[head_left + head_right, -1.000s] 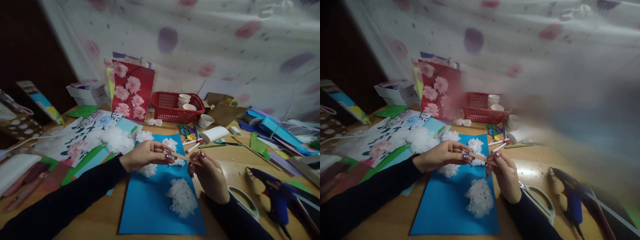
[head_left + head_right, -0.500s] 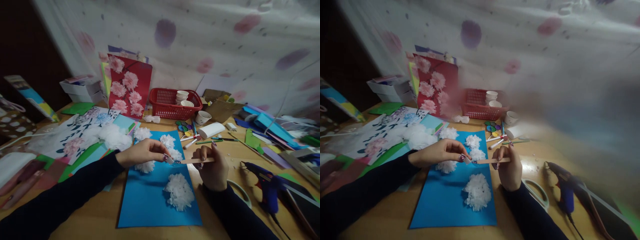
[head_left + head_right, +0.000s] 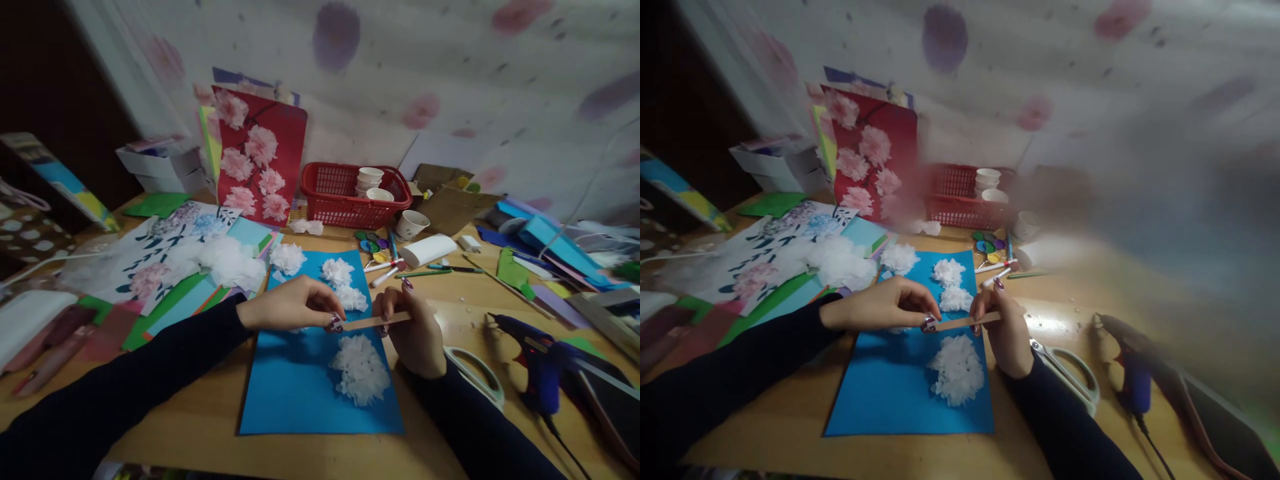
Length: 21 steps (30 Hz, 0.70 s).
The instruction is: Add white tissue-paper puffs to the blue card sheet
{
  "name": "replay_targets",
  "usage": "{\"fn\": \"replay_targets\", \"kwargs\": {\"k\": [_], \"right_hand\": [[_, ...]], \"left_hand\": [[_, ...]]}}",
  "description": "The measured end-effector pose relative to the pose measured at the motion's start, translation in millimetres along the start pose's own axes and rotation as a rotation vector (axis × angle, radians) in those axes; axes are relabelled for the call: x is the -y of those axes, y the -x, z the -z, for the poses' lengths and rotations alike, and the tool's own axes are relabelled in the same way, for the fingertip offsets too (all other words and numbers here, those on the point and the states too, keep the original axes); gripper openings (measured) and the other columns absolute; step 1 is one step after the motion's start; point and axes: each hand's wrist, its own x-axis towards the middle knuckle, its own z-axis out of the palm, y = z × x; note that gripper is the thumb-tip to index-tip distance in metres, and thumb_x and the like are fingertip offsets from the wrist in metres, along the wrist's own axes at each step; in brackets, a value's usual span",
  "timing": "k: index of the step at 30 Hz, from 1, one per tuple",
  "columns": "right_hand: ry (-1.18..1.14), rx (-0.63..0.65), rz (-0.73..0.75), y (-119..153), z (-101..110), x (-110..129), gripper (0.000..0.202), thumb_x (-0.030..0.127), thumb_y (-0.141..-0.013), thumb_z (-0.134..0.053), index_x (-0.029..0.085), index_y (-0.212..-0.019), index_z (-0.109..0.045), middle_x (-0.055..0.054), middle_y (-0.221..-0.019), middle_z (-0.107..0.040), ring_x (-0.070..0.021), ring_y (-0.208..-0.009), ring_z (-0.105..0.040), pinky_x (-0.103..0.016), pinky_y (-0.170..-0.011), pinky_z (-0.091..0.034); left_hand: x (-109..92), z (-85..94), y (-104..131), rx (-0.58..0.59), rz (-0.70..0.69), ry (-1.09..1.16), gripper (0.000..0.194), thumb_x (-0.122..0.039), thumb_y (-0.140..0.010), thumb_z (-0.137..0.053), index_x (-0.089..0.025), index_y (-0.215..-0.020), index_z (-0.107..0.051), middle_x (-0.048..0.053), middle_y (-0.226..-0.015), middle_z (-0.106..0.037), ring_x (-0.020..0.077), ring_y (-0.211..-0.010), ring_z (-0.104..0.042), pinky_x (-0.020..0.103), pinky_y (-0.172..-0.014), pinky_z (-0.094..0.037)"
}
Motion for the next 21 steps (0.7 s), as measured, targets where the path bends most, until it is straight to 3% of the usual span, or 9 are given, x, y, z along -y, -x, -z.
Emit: {"fn": "replay_targets", "kwargs": {"k": [6,17,21], "right_hand": [[0.043,0.024,-0.002,1.2,0.2,0.5,0.051,0.051,-0.085,-0.045,0.019,-0.047,-0.055,0.0,-0.043,-0.046,-0.0122,-0.039,-0.044,-0.028,-0.045,-0.031],[0.03,-0.033,-0.024,0.3,-2.3,3.0,0.049,0.051,-0.081,-0.051,0.019,-0.044,-0.052,0.001,-0.04,-0.044,-0.0111,-0.037,-0.045,-0.025,-0.04,-0.033],[0.027,-0.096,-0.064,0.1,-5.0,3.7,0.049,0.053,-0.077,-0.055,0.018,-0.043,-0.051,0.001,-0.039,-0.045,-0.0106,-0.033,-0.044,-0.024,-0.037,-0.032]], "left_hand": [[0.4,-3.1,0.4,0.038,0.011,-0.044,0.018,-0.011,-0.076,-0.061,-0.012,-0.093,-0.069,0.006,-0.086,-0.073,0.0156,-0.08,-0.068,0.024,-0.073,-0.05],[-0.1,-7.0,0.0,0.174,0.119,0.343,0.016,-0.025,-0.083,-0.058,-0.014,-0.092,-0.066,0.005,-0.075,-0.073,0.0167,-0.078,-0.07,0.029,-0.08,-0.05],[-0.3,-6.5,1.2,0.199,0.071,0.32,0.02,-0.025,-0.077,-0.068,-0.013,-0.093,-0.066,0.007,-0.084,-0.074,0.0171,-0.083,-0.069,0.029,-0.082,-0.049]]}}
